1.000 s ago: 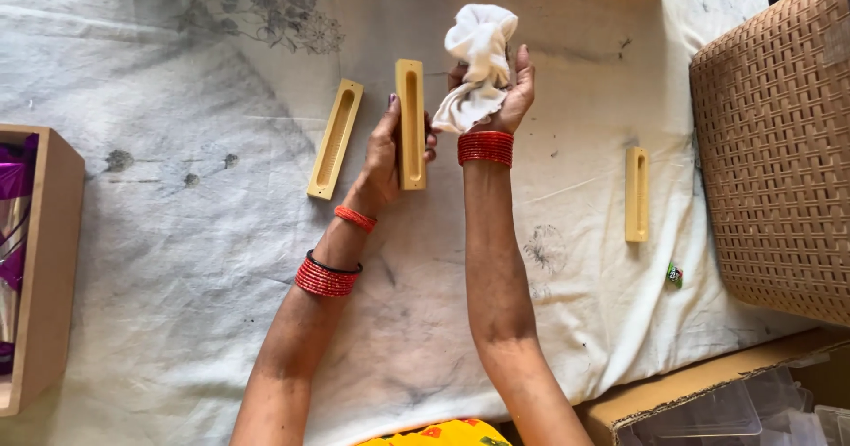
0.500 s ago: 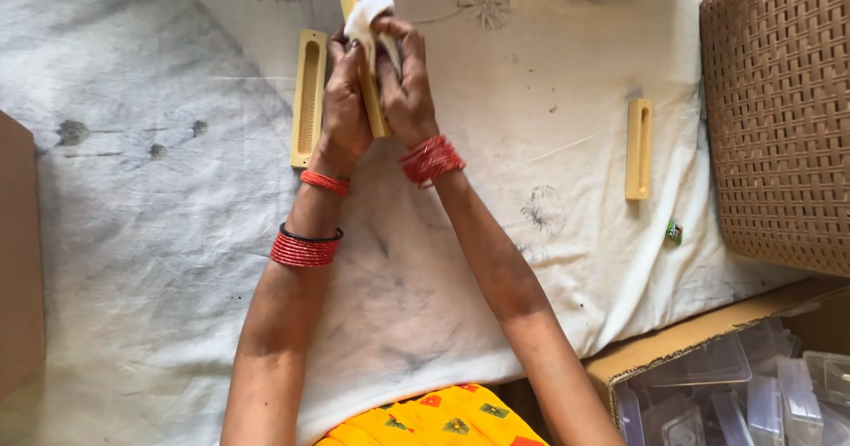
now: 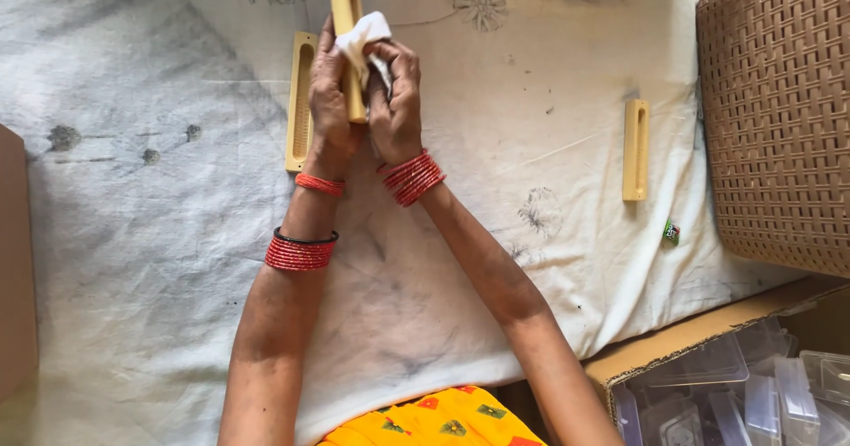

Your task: Cleaning and wiping wooden rectangular pieces with a white cloth.

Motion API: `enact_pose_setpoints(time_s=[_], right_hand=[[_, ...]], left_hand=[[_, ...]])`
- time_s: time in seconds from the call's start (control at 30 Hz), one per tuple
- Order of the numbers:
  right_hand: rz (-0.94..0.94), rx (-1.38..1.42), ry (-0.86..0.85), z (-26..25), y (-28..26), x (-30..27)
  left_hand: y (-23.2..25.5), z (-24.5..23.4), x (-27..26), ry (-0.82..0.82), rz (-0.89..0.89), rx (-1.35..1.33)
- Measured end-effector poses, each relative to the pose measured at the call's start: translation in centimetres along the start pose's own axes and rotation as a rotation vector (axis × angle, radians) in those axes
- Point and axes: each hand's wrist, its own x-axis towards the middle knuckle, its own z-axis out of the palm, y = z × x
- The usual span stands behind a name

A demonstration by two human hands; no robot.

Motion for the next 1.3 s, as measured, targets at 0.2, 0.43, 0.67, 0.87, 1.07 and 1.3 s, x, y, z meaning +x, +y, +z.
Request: enact_pose_setpoints(time_s=[0.2, 0.43, 0.67, 0.87, 1.07, 1.3], right_hand=[[-0.236, -0.319, -0.126, -1.8, -4.1, 0.9], [-0.588, -0.613, -0.253, -3.4, -1.3, 5.3], [-0.940, -0.944, -0.563, -3.9, 0.3, 4.7], [-1.570, -0.976, -0.424, -7.2, -0.9, 7.9], [-1.764, -1.086, -0.491, -7.1, -0.9, 10.3], [-1.793, -1.098, -0.530, -6.5, -1.3, 11.0]], left_hand=[[-1.2, -2.6, 0.1, 0.013, -0.023, -0.181], [0.1, -1.1, -0.8, -0.035, -0.133, -0.284], [0.9, -0.8, -0.7, 0.038, -0.198, -0.381], [1.2, 0.1, -0.6, -0.064, -0.130, -0.215], [1.2, 0.1, -0.7, -0.019, -0.190, -0.233], [0.6, -0.5, -0.5, 0.062, -0.199, -0.214]])
